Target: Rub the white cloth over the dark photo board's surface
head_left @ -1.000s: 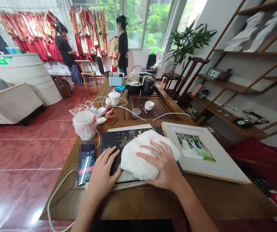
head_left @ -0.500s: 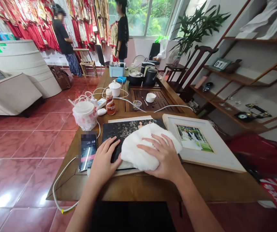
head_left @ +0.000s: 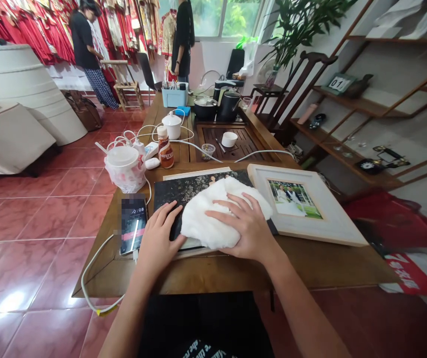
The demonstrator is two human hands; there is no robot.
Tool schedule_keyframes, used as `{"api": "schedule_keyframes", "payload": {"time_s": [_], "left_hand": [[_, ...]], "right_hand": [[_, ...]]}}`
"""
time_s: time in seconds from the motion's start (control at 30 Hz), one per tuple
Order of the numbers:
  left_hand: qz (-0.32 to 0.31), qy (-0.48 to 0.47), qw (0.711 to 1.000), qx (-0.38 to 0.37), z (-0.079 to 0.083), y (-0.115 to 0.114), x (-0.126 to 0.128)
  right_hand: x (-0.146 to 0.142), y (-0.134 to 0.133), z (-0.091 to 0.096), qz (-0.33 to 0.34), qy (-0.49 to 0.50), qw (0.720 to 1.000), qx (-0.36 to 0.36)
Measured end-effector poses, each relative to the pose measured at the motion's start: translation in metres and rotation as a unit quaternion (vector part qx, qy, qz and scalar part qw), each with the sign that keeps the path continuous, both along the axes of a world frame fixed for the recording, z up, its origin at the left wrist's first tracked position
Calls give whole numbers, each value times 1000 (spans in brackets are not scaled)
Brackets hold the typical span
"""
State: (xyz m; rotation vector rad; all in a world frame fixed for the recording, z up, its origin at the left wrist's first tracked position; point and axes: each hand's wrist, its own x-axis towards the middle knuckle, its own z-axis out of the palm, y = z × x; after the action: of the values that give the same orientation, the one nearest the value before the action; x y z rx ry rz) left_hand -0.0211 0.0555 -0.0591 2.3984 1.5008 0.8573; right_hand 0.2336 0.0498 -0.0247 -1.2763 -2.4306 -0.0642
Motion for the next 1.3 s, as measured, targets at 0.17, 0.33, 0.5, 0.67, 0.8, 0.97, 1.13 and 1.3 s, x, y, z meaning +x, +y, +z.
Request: {"api": "schedule_keyframes", "payload": {"time_s": [0.17,0.33,0.5,0.67,0.8,0.97,1.13,1.3], "left_hand": [[17,-8,1000,21,2,-1,3],[15,-7,1000,20,-1,0,3],[0,2,1000,1,-1,0,0],[8,-9,1000,15,4,1,3],[10,-14,1000,13,4,0,3],[-4,2,1000,-9,0,0,1],[11,-9,1000,8,1,0,3],[5,-13,1000,7,1,1,2]], "right_hand": [[12,14,-3,-103,10,994,17],[0,5,2,-78,-2,997,12],[3,0,3,-4,-5,1000,-8],[15,17,0,-102,5,995,5],[6,13,3,-89,-4,996,8],[1,0,5,11,-18,1000,-17],[17,12,-1,-93,-4,996,16],[8,7,0,-87,-6,996,28]]}}
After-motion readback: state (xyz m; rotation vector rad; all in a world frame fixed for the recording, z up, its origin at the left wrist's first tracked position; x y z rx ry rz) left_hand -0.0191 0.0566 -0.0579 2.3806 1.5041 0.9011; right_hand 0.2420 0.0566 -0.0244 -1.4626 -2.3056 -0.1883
